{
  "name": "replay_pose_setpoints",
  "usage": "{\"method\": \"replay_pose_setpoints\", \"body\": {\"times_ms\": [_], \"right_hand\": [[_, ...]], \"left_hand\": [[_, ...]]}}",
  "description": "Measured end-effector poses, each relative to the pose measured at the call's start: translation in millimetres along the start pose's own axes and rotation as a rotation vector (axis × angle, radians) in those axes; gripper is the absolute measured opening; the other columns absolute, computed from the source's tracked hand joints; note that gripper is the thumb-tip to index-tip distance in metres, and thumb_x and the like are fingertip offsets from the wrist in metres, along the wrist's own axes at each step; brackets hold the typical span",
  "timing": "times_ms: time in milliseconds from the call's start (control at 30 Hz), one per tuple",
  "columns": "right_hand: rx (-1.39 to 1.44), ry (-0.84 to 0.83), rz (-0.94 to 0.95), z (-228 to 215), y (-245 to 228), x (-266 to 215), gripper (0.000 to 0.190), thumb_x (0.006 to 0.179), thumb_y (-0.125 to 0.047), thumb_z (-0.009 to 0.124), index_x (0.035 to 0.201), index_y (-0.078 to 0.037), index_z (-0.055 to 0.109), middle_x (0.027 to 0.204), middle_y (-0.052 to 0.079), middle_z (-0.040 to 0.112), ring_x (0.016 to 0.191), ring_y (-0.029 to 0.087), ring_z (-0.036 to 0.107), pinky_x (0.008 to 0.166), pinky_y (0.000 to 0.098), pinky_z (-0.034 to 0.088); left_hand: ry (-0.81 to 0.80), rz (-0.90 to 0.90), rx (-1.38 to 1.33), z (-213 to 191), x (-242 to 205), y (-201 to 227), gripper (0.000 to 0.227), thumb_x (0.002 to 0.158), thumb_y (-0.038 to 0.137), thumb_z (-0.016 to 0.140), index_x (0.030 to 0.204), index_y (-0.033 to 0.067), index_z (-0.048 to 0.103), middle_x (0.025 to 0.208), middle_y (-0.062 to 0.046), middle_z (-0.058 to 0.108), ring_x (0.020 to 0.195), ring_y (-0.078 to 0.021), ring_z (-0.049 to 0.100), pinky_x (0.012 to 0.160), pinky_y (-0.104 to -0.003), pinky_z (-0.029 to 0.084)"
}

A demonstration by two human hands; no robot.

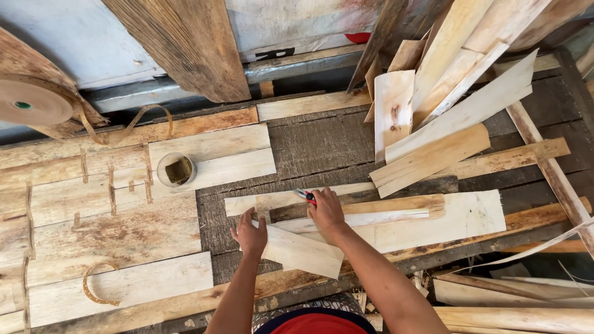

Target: Assembling and taping together thin sheets of wood veneer on a workbench.

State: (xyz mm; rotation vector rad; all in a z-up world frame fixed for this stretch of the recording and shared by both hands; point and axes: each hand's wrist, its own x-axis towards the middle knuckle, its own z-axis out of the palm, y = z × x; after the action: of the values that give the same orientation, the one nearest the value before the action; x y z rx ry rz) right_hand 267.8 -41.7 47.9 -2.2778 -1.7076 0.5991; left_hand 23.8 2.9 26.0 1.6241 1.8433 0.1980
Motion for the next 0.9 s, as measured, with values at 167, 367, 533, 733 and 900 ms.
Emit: {"method": "replay_pose_setpoints", "body": {"times_ms": [167, 367, 533, 733, 900], "right_hand": [[-0.011, -0.043, 0.060, -2, 3, -12, 0.031, 0.094, -0.022, 0.072, 0.120, -0.009, 0.065, 0.110, 0.012, 0.059, 0.103, 0.029, 0.056, 0.095, 0.0450, 0.048], [0.092, 0.047, 0.099, -16, -5, -22, 0.039, 0.091, -0.027, 0.075, 0.123, -0.007, 0.064, 0.108, 0.013, 0.060, 0.103, 0.032, 0.055, 0.094, 0.0485, 0.045], [0.131, 0.271, 0.026, -13, 12, -32, 0.031, 0.090, -0.018, 0.072, 0.117, -0.004, 0.067, 0.106, 0.013, 0.063, 0.101, 0.033, 0.055, 0.093, 0.0482, 0.045], [0.304, 0.389, 0.110, -34, 56, -26, 0.017, 0.093, -0.018, 0.073, 0.090, -0.003, 0.066, 0.100, 0.014, 0.064, 0.099, 0.036, 0.058, 0.087, 0.0473, 0.048], [0.519, 0.554, 0.283, -57, 126, -13, 0.018, 0.094, -0.019, 0.071, 0.101, -0.003, 0.064, 0.104, 0.015, 0.061, 0.094, 0.032, 0.063, 0.086, 0.0432, 0.052]], "left_hand": [[0.250, 0.269, -0.047, 19, 2, -15, 0.039, 0.095, 0.030, 0.067, 0.130, 0.0121, 0.064, 0.137, -0.014, 0.060, 0.134, -0.0374, 0.049, 0.112, -0.061, 0.022], [0.089, 0.290, -0.236, -2, -6, 20, 0.027, 0.102, 0.032, 0.058, 0.108, 0.0071, 0.069, 0.087, -0.014, 0.067, 0.083, -0.0316, 0.064, 0.075, -0.047, 0.050], [-0.011, 0.334, -0.322, 24, -1, 25, 0.040, 0.111, 0.032, 0.049, 0.088, 0.0010, 0.060, 0.062, -0.015, 0.058, 0.054, -0.0341, 0.056, 0.053, -0.050, 0.043], [-0.102, 0.314, -0.333, 37, -11, 78, 0.046, 0.108, 0.036, 0.051, 0.080, 0.0013, 0.061, 0.063, -0.022, 0.059, 0.055, -0.0381, 0.053, 0.056, -0.048, 0.043], [-0.095, 0.457, -0.398, 58, -22, 149, 0.039, 0.098, 0.032, 0.071, 0.077, 0.0008, 0.062, 0.065, -0.017, 0.061, 0.057, -0.0340, 0.057, 0.057, -0.044, 0.047]]}}
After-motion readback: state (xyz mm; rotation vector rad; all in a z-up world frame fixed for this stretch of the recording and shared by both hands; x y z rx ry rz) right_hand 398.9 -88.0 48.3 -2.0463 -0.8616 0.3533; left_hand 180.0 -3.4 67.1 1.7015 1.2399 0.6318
